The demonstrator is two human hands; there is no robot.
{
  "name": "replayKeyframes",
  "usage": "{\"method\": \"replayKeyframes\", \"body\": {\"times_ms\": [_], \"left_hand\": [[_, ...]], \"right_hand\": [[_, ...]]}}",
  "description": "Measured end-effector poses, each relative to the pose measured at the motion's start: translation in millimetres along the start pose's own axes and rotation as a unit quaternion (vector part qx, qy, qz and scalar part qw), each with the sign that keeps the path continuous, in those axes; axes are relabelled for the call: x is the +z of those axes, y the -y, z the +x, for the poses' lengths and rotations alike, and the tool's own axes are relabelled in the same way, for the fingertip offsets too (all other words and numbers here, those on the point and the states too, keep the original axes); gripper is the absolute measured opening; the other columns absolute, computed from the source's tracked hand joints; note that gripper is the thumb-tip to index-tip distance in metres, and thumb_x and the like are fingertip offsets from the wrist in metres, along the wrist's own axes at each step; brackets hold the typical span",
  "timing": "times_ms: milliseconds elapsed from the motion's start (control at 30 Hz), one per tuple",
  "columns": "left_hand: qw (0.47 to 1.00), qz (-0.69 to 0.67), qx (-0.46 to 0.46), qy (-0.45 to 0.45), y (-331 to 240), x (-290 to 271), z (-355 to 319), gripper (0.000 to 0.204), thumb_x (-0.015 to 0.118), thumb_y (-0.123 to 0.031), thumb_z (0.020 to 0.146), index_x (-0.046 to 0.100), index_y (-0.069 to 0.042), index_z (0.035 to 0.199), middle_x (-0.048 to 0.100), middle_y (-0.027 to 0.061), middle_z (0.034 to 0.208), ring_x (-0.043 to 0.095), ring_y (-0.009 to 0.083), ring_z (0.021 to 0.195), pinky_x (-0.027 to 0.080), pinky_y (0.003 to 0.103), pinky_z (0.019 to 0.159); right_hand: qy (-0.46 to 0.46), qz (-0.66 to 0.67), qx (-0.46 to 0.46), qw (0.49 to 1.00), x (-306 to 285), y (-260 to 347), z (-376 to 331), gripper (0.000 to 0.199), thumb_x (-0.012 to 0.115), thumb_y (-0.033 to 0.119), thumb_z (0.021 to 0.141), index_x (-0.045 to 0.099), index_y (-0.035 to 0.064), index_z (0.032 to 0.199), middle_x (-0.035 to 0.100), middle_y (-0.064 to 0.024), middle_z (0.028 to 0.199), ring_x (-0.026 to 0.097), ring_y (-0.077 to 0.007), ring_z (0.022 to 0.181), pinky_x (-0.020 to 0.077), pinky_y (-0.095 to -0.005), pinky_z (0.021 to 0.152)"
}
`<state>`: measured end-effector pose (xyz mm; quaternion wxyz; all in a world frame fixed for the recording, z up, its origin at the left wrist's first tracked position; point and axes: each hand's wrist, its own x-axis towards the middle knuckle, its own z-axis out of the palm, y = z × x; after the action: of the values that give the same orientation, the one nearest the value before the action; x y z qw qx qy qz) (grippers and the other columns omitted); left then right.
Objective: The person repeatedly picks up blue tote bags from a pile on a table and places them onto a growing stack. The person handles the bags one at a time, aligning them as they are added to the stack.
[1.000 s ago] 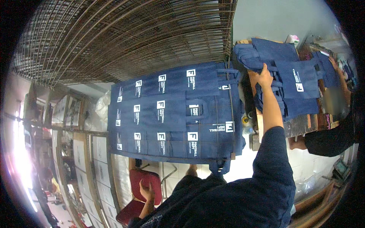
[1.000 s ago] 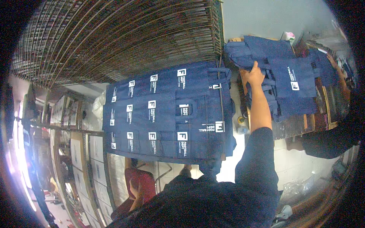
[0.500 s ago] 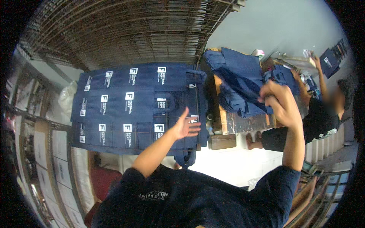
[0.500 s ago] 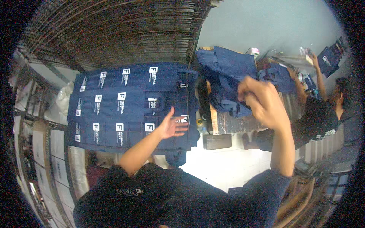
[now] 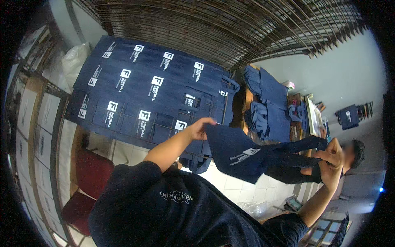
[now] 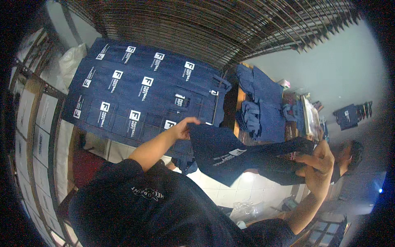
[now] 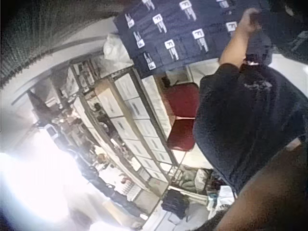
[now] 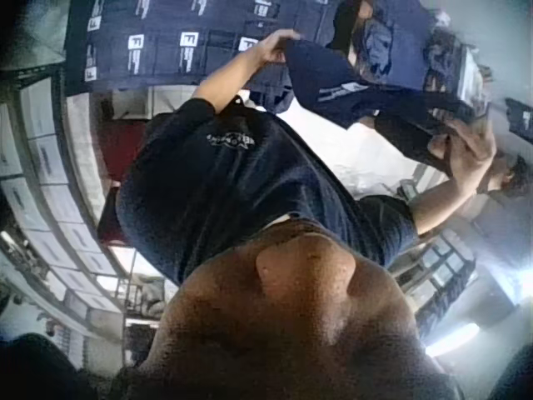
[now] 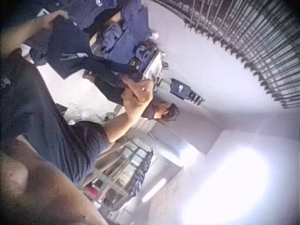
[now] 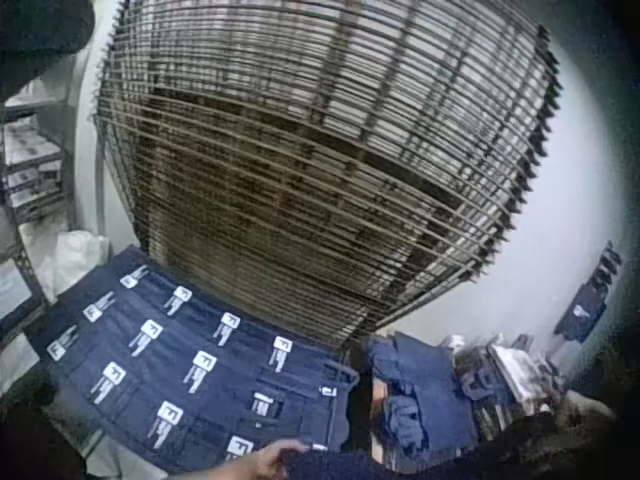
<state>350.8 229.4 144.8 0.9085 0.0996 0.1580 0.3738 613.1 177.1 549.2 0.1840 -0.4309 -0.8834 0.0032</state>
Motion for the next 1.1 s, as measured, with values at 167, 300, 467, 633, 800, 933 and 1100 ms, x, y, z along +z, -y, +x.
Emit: {"method": "replayKeyframes", "body": {"times_ms": [167, 300, 467, 633, 800, 933, 1100], "left_hand": [[0.97, 0.197, 0.046, -0.136, -46, 0, -86, 0.054, 0.06, -0.005, 0.068, 0.051, -0.005, 0.121, 0.051, 0.0108, 0.12, 0.044, 0.0161, 0.113, 0.041, 0.027, 0.085], [0.922, 0.272, 0.146, -0.233, -80, -42, -133, 0.062, 0.065, -0.002, 0.07, 0.045, -0.009, 0.128, 0.05, 0.0167, 0.119, 0.044, 0.0221, 0.114, 0.039, 0.031, 0.087], [0.773, 0.39, 0.321, -0.385, -85, -125, -130, 0.053, 0.065, 0.0, 0.068, 0.055, -0.008, 0.119, 0.058, 0.018, 0.106, 0.055, 0.0219, 0.1, 0.044, 0.03, 0.082], [0.596, 0.51, 0.291, -0.548, -92, -145, -113, 0.044, 0.068, -0.008, 0.068, 0.059, -0.009, 0.112, 0.063, 0.0178, 0.098, 0.062, 0.0299, 0.089, 0.048, 0.035, 0.081], [0.557, 0.543, 0.232, -0.584, -96, -160, -106, 0.038, 0.07, -0.011, 0.068, 0.061, -0.011, 0.105, 0.064, 0.0133, 0.097, 0.062, 0.0288, 0.089, 0.048, 0.037, 0.079], [0.545, 0.56, 0.183, -0.597, -97, -163, -107, 0.034, 0.071, -0.014, 0.068, 0.063, -0.011, 0.101, 0.064, 0.0111, 0.096, 0.061, 0.0278, 0.089, 0.048, 0.037, 0.079], [0.52, 0.582, 0.2, -0.592, -93, -169, -105, 0.031, 0.072, -0.016, 0.067, 0.065, -0.01, 0.096, 0.065, 0.0098, 0.09, 0.062, 0.0261, 0.085, 0.049, 0.037, 0.075]], "right_hand": [[0.053, 0.063, 0.079, 0.993, 21, -25, 19, 0.021, 0.053, 0.015, 0.066, 0.066, 0.0001, 0.074, 0.053, -0.0065, 0.072, 0.047, -0.0184, 0.063, 0.0362, -0.0281, 0.061], [0.052, 0.141, 0.179, 0.972, 92, -48, 29, 0.027, 0.05, 0.019, 0.076, 0.066, -0.0017, 0.083, 0.058, -0.0055, 0.066, 0.054, -0.0159, 0.062, 0.043, -0.0271, 0.061], [0.031, 0.077, 0.211, 0.974, 236, -113, 32, 0.023, 0.057, 0.001, 0.067, 0.068, 0.0034, 0.087, 0.062, -0.0109, 0.066, 0.056, -0.0191, 0.056, 0.0439, -0.0297, 0.055], [-0.002, -0.009, 0.245, 0.969, 350, -134, 39, 0.024, 0.056, 0.003, 0.067, 0.068, 0.0084, 0.087, 0.064, -0.017, 0.081, 0.062, -0.0337, 0.074, 0.0492, -0.0396, 0.067], [-0.01, -0.022, 0.264, 0.964, 398, -135, 36, 0.024, 0.054, 0.003, 0.068, 0.068, 0.0076, 0.088, 0.064, -0.0189, 0.085, 0.062, -0.0341, 0.08, 0.0488, -0.0419, 0.073], [-0.024, -0.033, 0.263, 0.964, 418, -141, 30, 0.023, 0.054, 0.002, 0.069, 0.067, 0.0078, 0.088, 0.064, -0.0188, 0.084, 0.061, -0.0351, 0.08, 0.0485, -0.0426, 0.073], [-0.017, -0.039, 0.259, 0.965, 424, -151, 33, 0.023, 0.054, 0.003, 0.07, 0.066, 0.0088, 0.089, 0.063, -0.0189, 0.086, 0.06, -0.0363, 0.08, 0.0485, -0.0432, 0.073]]}}
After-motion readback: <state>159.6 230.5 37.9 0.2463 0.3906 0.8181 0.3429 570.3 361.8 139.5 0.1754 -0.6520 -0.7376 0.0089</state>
